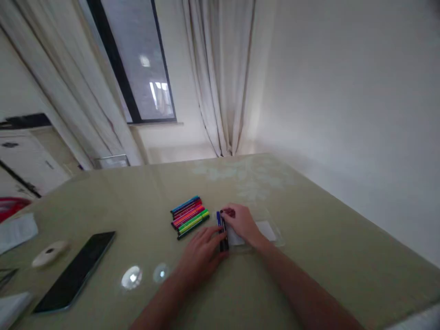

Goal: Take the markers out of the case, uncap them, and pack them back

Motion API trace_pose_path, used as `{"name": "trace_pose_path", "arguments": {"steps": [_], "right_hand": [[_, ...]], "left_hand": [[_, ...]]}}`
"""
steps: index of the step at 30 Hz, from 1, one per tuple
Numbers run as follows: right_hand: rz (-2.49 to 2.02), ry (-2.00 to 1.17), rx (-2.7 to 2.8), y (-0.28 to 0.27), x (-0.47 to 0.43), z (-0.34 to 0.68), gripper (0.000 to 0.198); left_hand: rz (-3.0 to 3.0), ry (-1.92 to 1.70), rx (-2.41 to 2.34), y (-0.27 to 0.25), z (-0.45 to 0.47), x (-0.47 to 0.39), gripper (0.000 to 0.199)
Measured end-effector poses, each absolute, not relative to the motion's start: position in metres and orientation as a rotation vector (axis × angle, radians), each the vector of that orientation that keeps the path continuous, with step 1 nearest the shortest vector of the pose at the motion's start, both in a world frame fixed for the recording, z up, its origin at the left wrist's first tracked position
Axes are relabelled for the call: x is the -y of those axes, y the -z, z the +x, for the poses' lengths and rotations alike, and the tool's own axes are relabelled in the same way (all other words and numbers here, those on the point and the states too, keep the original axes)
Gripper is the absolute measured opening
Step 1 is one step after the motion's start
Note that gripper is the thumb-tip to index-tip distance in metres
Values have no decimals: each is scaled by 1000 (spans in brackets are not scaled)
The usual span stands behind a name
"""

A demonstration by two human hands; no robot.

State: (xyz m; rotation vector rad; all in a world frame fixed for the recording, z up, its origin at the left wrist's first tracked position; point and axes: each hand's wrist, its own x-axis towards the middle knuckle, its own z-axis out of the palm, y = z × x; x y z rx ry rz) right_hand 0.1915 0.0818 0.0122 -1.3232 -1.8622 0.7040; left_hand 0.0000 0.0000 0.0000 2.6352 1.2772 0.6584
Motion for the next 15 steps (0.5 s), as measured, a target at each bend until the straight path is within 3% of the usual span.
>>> {"name": "trace_pose_path", "arguments": {"steps": [15], "right_hand": [[-1402, -424, 2122, -12, -81, 193, 15]], "left_hand": [[2633, -722, -1374, 6, 14, -3, 45]]}}
